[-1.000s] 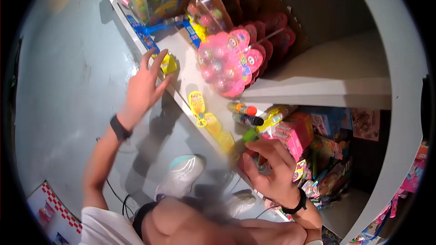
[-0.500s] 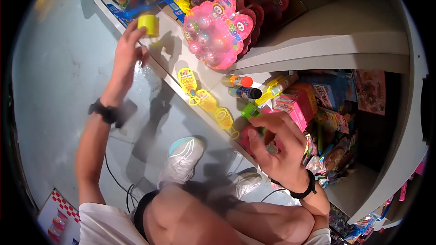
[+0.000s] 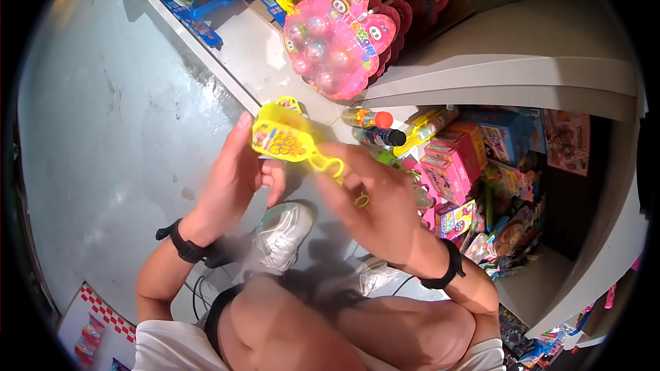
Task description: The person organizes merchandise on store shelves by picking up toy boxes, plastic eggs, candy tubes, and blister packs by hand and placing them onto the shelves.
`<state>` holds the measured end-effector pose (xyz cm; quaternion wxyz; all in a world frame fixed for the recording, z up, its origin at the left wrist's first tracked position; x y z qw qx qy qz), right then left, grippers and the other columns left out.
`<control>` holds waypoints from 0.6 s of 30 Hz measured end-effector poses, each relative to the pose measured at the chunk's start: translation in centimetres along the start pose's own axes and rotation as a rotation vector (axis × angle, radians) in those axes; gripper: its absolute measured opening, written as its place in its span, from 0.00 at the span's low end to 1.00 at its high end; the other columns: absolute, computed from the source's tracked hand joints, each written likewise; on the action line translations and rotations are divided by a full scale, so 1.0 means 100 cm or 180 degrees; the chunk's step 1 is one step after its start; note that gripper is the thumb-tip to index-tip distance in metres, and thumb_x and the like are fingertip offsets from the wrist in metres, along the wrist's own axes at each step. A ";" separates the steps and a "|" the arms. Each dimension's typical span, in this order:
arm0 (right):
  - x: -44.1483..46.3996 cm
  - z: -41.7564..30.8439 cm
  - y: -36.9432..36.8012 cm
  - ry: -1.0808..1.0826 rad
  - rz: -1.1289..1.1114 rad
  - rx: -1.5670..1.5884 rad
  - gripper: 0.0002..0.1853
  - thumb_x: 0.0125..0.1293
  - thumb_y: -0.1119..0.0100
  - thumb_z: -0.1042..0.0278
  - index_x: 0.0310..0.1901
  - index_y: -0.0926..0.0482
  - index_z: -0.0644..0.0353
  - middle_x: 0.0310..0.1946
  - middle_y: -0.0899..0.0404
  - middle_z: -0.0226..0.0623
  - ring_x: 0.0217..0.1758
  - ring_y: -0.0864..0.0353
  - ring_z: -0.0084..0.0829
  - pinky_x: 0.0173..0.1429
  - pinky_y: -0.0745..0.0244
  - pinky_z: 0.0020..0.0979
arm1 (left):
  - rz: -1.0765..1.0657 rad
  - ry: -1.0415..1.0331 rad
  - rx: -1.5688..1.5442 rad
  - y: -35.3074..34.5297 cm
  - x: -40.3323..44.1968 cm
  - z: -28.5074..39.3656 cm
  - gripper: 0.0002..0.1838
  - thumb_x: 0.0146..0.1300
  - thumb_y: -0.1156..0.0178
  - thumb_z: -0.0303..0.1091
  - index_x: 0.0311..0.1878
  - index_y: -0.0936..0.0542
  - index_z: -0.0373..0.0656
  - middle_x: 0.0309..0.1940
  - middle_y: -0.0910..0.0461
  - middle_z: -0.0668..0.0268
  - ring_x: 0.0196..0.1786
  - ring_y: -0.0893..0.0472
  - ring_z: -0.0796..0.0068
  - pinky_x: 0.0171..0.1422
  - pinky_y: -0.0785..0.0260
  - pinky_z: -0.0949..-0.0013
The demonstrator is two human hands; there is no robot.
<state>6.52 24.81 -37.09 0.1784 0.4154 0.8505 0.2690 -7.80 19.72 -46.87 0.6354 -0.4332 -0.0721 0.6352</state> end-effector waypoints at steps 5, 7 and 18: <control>0.008 0.027 -0.039 -0.0305 0.0299 0.1008 0.14 0.68 0.34 0.70 0.53 0.21 0.63 0.27 0.15 0.44 0.23 0.17 0.40 0.30 0.24 0.36 | 0.0605 -0.0674 0.1236 0.014 0.005 0.027 0.26 0.77 0.45 0.52 0.61 0.25 0.36 0.45 0.18 0.63 0.26 0.22 0.78 0.34 0.31 0.76; 0.017 0.037 -0.053 -0.0597 0.0348 0.1705 0.12 0.70 0.36 0.69 0.51 0.20 0.65 0.28 0.14 0.42 0.21 0.18 0.33 0.28 0.26 0.33 | 0.1058 -0.1110 0.1196 0.031 0.010 0.043 0.24 0.73 0.37 0.42 0.63 0.26 0.35 0.45 0.19 0.63 0.27 0.22 0.80 0.36 0.30 0.76; 0.073 0.080 -0.102 -0.1675 0.0354 0.2761 0.13 0.74 0.49 0.76 0.57 0.34 0.68 0.34 0.14 0.44 0.19 0.24 0.24 0.23 0.30 0.28 | 0.1615 -0.0766 0.2393 0.084 0.066 0.057 0.24 0.69 0.33 0.44 0.59 0.22 0.37 0.42 0.15 0.59 0.21 0.24 0.81 0.23 0.34 0.74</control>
Point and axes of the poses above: each hand's wrist, its own x-axis towards the middle knuckle, its own y-axis out of the back of the hand, z = x × y, the point moved 8 cm from there along x, towards the middle knuckle
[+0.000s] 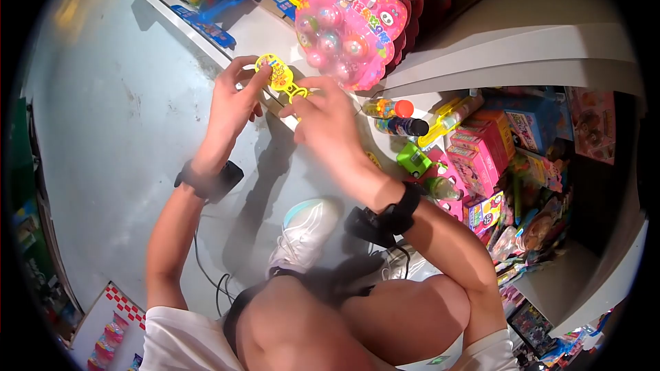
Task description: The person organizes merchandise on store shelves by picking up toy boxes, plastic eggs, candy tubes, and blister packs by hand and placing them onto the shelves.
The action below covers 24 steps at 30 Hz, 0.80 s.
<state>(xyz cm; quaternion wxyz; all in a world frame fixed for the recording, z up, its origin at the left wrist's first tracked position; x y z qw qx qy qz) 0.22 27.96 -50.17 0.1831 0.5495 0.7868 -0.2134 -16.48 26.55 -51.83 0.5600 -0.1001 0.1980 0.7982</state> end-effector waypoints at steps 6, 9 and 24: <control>0.002 0.001 0.005 -0.0183 -0.0040 -0.0319 0.15 0.71 0.47 0.76 0.57 0.32 0.68 0.33 0.13 0.45 0.18 0.22 0.27 0.23 0.29 0.29 | 0.0158 -0.0430 0.0504 -0.001 -0.003 -0.002 0.24 0.68 0.33 0.40 0.61 0.23 0.35 0.47 0.16 0.60 0.24 0.23 0.81 0.25 0.31 0.73; -0.003 -0.005 0.010 -0.0235 -0.0104 -0.0523 0.18 0.68 0.44 0.75 0.58 0.31 0.67 0.33 0.13 0.45 0.20 0.18 0.31 0.26 0.27 0.31 | 0.0297 -0.0671 0.0582 0.000 -0.005 0.002 0.23 0.67 0.33 0.37 0.62 0.22 0.39 0.52 0.18 0.60 0.25 0.23 0.81 0.27 0.30 0.73; -0.046 -0.022 0.004 0.1919 -0.0114 -0.3460 0.20 0.64 0.38 0.73 0.57 0.30 0.66 0.50 0.28 0.53 0.56 0.26 0.55 0.62 0.31 0.46 | -0.0343 -0.2088 0.2254 -0.020 -0.012 0.022 0.27 0.62 0.37 0.24 0.65 0.22 0.55 0.67 0.24 0.64 0.39 0.13 0.56 0.44 0.20 0.60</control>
Point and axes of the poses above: each hand's wrist, its own x-axis towards the middle knuckle, its own y-axis out of the back of the hand, z = x × y, the point moved 8 cm from there along x, towards the middle knuckle
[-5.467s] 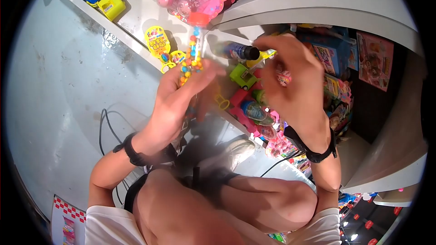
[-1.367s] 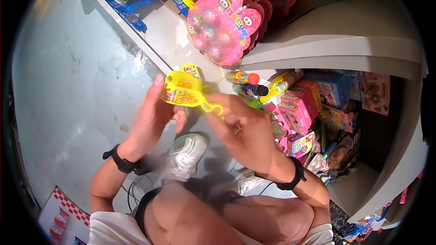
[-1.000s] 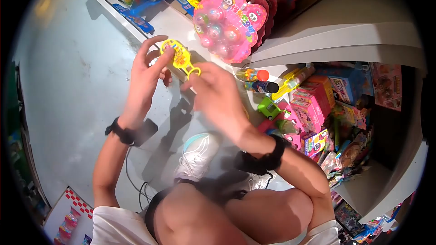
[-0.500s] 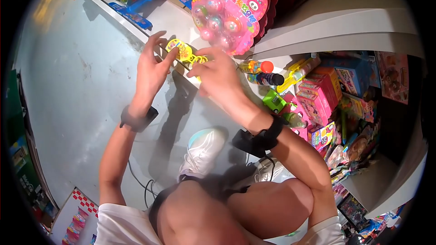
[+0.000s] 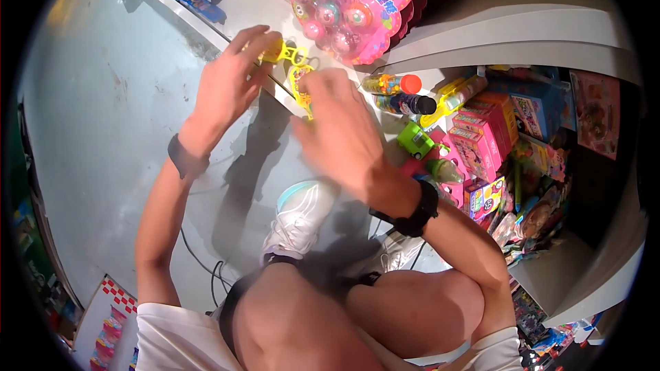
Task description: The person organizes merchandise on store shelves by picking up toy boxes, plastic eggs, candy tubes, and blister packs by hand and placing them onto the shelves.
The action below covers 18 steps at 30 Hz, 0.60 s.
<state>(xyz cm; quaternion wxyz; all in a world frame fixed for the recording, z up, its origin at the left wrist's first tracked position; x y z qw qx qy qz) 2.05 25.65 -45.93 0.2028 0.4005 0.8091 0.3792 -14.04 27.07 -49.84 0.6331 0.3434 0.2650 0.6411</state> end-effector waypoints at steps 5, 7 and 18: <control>0.003 0.007 -0.012 0.0088 -0.0136 -0.0138 0.21 0.59 0.41 0.79 0.56 0.27 0.66 0.49 0.28 0.51 0.54 0.25 0.52 0.61 0.30 0.45 | -0.0180 0.0297 -0.0326 0.008 0.010 -0.006 0.25 0.61 0.40 0.20 0.62 0.21 0.49 0.67 0.23 0.65 0.37 0.13 0.59 0.44 0.20 0.62; 0.004 0.007 -0.012 0.0155 -0.0106 -0.0128 0.23 0.58 0.42 0.81 0.57 0.27 0.67 0.48 0.27 0.51 0.54 0.25 0.52 0.62 0.30 0.46 | -0.0239 0.0152 -0.0367 0.006 0.010 -0.008 0.26 0.60 0.41 0.18 0.62 0.21 0.47 0.68 0.23 0.66 0.34 0.16 0.65 0.42 0.22 0.65; 0.001 0.004 -0.004 0.0068 0.0122 -0.0304 0.20 0.64 0.38 0.73 0.58 0.24 0.62 0.59 0.26 0.53 0.62 0.26 0.58 0.66 0.28 0.48 | -0.0703 0.0069 -0.0282 0.009 0.010 0.001 0.28 0.55 0.40 0.18 0.61 0.22 0.48 0.71 0.25 0.69 0.46 0.14 0.57 0.48 0.21 0.61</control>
Point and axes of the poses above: each hand's wrist, its own x-axis towards the middle knuckle, its own y-axis out of the back of the hand, z = x × y, the point moved 8 cm from there along x, towards the middle knuckle
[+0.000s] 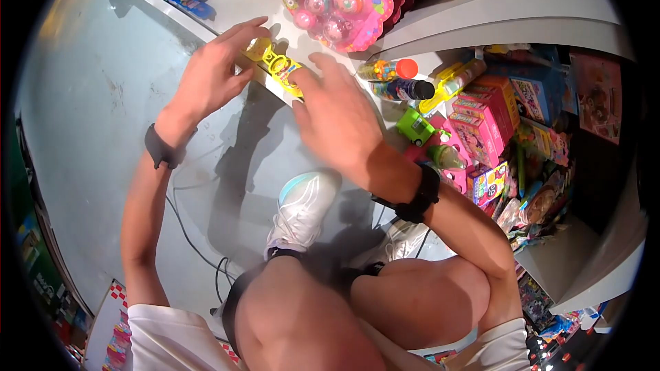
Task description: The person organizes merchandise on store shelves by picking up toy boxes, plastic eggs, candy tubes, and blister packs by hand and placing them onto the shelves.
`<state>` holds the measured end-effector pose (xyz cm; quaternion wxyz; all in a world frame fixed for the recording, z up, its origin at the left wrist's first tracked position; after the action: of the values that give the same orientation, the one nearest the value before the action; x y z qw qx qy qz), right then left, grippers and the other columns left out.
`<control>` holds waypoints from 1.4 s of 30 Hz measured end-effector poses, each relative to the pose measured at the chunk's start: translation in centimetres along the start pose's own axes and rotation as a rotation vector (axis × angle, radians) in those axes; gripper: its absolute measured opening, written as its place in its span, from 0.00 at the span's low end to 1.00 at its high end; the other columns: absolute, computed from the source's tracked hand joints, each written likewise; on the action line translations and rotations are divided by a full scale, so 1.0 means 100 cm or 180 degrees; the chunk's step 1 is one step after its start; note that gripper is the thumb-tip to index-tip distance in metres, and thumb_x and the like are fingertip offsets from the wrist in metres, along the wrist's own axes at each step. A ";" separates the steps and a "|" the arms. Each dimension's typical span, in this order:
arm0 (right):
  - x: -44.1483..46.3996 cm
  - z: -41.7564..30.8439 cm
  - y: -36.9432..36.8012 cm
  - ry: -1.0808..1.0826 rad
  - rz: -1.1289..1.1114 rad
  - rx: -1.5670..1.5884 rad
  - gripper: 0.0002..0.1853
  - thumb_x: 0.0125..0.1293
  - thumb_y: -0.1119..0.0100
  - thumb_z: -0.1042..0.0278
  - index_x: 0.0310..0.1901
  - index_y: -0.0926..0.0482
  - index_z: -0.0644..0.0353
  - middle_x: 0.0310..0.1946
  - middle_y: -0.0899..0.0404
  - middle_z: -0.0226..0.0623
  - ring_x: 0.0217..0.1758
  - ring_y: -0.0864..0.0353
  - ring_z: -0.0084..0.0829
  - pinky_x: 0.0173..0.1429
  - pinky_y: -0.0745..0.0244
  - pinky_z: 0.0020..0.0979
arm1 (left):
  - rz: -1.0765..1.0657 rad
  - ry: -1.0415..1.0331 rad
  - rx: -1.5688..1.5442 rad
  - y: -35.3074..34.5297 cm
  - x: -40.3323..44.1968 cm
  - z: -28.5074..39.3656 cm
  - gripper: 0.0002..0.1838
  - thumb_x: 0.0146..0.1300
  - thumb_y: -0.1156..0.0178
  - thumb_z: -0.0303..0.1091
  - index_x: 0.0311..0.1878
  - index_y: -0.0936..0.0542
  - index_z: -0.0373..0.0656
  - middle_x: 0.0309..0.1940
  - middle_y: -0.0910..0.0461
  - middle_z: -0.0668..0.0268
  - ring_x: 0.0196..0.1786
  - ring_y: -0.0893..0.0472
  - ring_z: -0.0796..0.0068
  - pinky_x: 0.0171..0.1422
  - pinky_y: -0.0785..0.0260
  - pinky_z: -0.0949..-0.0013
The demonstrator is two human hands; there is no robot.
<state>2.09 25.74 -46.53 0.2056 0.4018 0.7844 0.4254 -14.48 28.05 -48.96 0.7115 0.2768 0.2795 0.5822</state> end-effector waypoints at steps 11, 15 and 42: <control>-0.057 -0.056 0.041 0.1316 -0.0259 0.0346 0.15 0.55 0.38 0.71 0.45 0.23 0.62 0.43 0.26 0.43 0.45 0.21 0.40 0.51 0.26 0.37 | 0.0574 -0.0467 -0.0410 0.001 -0.042 0.049 0.27 0.52 0.43 0.16 0.57 0.18 0.42 0.50 0.16 0.60 0.30 0.20 0.64 0.32 0.27 0.71; -0.103 -0.056 0.022 0.1216 -0.1033 0.1014 0.09 0.53 0.35 0.70 0.37 0.21 0.59 0.25 0.29 0.32 0.27 0.24 0.36 0.34 0.30 0.36 | 0.0443 -0.1532 -0.0427 -0.041 -0.077 0.088 0.17 0.51 0.36 0.23 0.47 0.17 0.40 0.42 0.16 0.61 0.31 0.19 0.64 0.33 0.26 0.65; -0.195 0.008 0.050 -0.1098 -0.1438 0.0564 0.19 0.67 0.37 0.61 0.54 0.24 0.63 0.54 0.28 0.50 0.44 0.17 0.39 0.40 0.19 0.34 | -0.0148 -0.1852 -0.1069 -0.131 -0.080 0.143 0.29 0.46 0.36 0.22 0.57 0.16 0.41 0.62 0.23 0.59 0.33 0.15 0.67 0.38 0.19 0.67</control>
<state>16.48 11.98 -43.15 0.3894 0.2998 0.8415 0.2243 3.36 16.98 -47.88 0.8102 0.3039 -0.0289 0.5003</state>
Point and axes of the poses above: each hand's wrist, its own x-axis towards the middle knuckle, its own y-axis out of the back of the hand, z = x × y, the point moved 8 cm from there along x, towards the middle knuckle
